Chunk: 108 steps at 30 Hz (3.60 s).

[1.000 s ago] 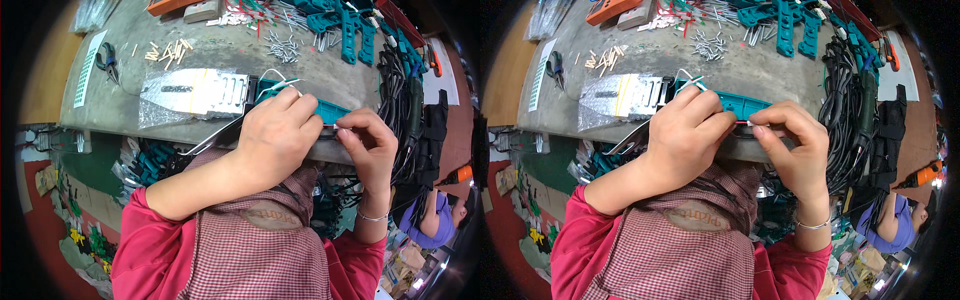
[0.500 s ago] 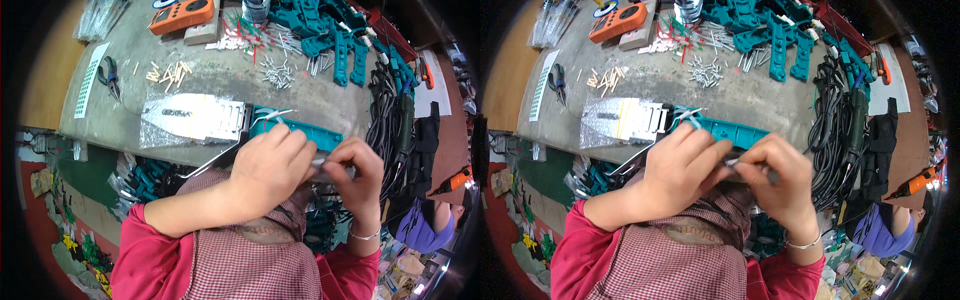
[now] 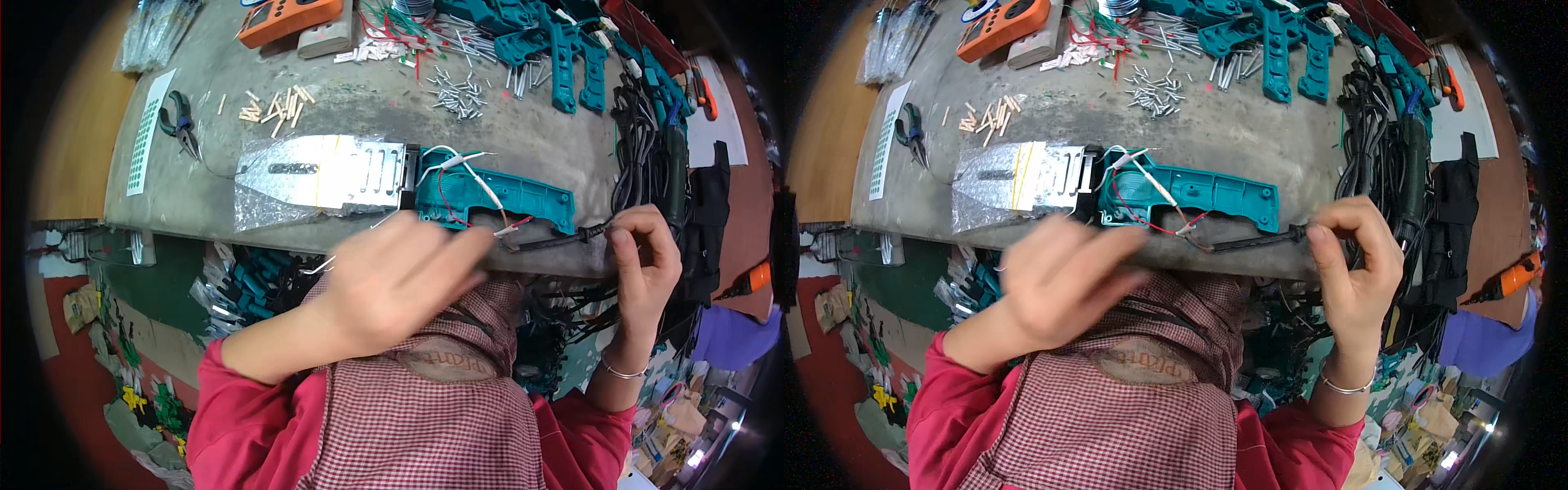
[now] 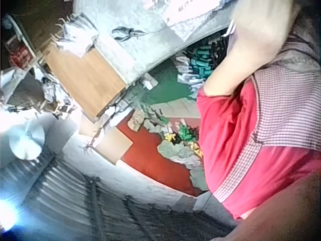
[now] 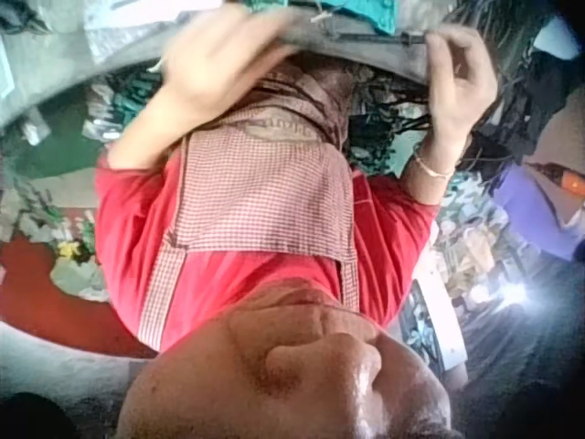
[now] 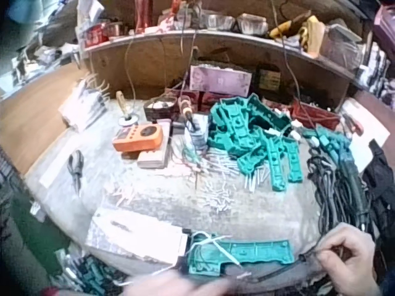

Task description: The person assembles an electric saw by arranging wires inside the handle housing, soldering connections with a soldering iron, inserting internal components, and closing the housing parts together.

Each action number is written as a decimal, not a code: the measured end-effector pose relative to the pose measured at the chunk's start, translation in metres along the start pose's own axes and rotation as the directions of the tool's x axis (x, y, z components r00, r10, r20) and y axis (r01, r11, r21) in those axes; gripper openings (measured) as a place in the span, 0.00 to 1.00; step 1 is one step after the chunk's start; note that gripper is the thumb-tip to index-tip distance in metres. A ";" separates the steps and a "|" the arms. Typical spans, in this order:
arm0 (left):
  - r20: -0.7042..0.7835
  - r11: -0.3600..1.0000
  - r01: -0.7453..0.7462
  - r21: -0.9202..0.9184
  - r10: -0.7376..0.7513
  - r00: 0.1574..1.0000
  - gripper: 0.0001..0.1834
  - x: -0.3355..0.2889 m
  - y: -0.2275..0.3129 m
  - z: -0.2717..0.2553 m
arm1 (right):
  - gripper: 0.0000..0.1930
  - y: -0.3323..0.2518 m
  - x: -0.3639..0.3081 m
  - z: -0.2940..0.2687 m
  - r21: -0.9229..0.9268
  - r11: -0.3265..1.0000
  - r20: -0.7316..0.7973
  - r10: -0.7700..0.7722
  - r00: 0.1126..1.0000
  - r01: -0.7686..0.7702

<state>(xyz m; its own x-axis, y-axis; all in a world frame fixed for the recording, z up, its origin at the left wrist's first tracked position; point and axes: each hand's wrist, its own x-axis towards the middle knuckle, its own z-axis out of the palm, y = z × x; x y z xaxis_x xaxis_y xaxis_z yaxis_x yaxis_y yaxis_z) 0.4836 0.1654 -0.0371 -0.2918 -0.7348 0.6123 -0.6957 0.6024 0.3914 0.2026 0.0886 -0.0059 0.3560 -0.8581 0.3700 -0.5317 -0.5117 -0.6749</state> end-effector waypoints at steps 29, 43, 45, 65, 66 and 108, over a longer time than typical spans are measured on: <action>-0.156 0.976 0.109 0.187 -0.080 0.985 0.15 0.035 -0.068 -0.049 | 0.11 0.186 0.236 -0.056 -0.649 0.748 -0.079 0.114 0.990 -0.138; 0.086 0.993 -0.100 0.068 0.094 0.992 0.26 0.070 0.013 -0.046 | 0.12 -0.073 0.029 0.012 0.895 0.389 0.196 0.103 0.975 -0.221; 0.084 0.998 -0.048 0.043 0.045 0.996 0.26 0.064 0.017 -0.050 | 0.13 -0.052 0.034 -0.010 0.988 0.128 -0.090 0.044 0.995 0.084; 0.330 0.453 0.615 -0.646 -0.561 0.759 0.06 0.050 -0.010 -0.081 | 0.21 -0.078 0.026 -0.005 0.286 0.951 0.394 -0.004 0.919 -0.119; 0.506 0.552 0.643 -0.530 -0.403 0.763 0.05 0.048 -0.013 -0.091 | 0.24 -0.079 0.025 -0.024 0.273 0.949 0.499 -0.002 0.866 -0.155; 0.440 0.914 0.334 -0.229 -0.209 0.873 0.34 0.013 -0.095 -0.028 | 0.16 -0.019 0.029 0.054 0.442 0.564 0.619 0.370 0.692 -0.698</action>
<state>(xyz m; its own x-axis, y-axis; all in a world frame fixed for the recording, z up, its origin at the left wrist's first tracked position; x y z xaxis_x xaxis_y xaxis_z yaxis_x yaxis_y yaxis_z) 0.5644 0.1077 -0.0471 -0.3984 -0.9048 0.1502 -0.5832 0.3763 0.7199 0.2646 0.0760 -0.0172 0.5255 -0.7566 -0.3892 -0.2080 0.3294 -0.9210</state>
